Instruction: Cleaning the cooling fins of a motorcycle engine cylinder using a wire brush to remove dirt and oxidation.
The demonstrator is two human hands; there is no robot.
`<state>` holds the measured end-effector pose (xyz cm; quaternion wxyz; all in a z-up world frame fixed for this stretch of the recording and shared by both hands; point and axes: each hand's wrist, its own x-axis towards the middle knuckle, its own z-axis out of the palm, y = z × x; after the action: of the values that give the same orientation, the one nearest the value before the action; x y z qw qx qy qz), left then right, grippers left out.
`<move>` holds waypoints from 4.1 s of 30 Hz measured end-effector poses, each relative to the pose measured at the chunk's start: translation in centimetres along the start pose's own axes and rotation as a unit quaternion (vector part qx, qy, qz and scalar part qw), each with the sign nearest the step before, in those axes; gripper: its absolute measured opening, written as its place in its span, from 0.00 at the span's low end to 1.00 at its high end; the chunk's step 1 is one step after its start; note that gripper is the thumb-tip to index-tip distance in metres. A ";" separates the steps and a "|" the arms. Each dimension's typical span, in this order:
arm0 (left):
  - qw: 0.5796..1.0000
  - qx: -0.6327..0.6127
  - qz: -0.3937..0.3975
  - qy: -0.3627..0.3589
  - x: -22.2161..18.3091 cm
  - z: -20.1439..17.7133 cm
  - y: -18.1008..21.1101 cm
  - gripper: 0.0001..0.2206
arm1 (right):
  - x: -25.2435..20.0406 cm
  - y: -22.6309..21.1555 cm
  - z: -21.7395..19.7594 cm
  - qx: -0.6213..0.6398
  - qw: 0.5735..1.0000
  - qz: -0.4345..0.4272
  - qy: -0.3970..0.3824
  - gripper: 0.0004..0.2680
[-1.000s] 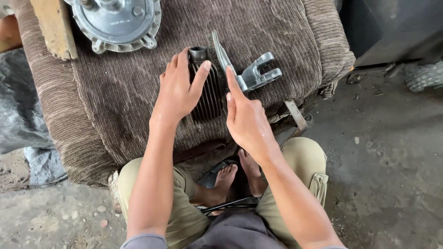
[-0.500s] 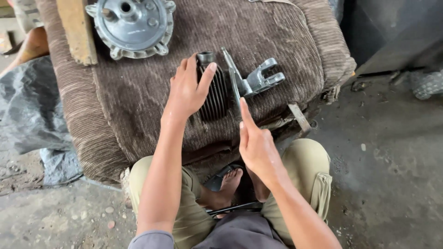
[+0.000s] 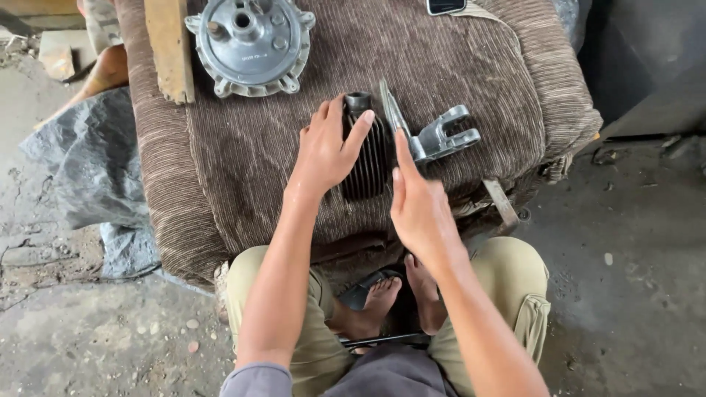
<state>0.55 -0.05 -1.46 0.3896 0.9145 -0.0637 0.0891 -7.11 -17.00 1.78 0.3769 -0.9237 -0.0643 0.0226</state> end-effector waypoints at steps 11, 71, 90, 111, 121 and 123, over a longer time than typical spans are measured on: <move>1.000 -0.013 -0.009 -0.016 0.3 0.2 -0.1 0.38 | -5.6 9.8 6.3 0.041 0.997 -0.051 0.051 0.23; 1.000 -0.020 -0.020 -0.007 0.7 0.3 -0.2 0.38 | -6.5 13.7 13.2 0.046 0.962 -0.198 0.180 0.21; 1.000 -0.017 -0.007 0.004 0.7 0.9 -0.6 0.40 | -6.4 10.8 10.5 0.044 0.967 -0.183 0.172 0.20; 0.999 -0.024 0.014 0.033 0.9 1.5 -1.2 0.38 | -1.5 6.6 6.9 0.038 0.966 -0.198 0.160 0.19; 0.999 -0.032 -0.008 0.014 0.6 0.8 -0.4 0.39 | -7.6 12.3 13.0 0.064 0.974 -0.152 0.154 0.22; 0.999 -0.045 -0.015 0.006 0.6 0.5 -0.1 0.40 | -6.0 11.0 11.7 0.041 0.967 -0.177 0.179 0.21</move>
<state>1.20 -0.37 -1.75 0.4324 0.8961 -0.0512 0.0859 -12.97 -17.51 -14.31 0.4180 -0.8704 -0.1574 -0.2071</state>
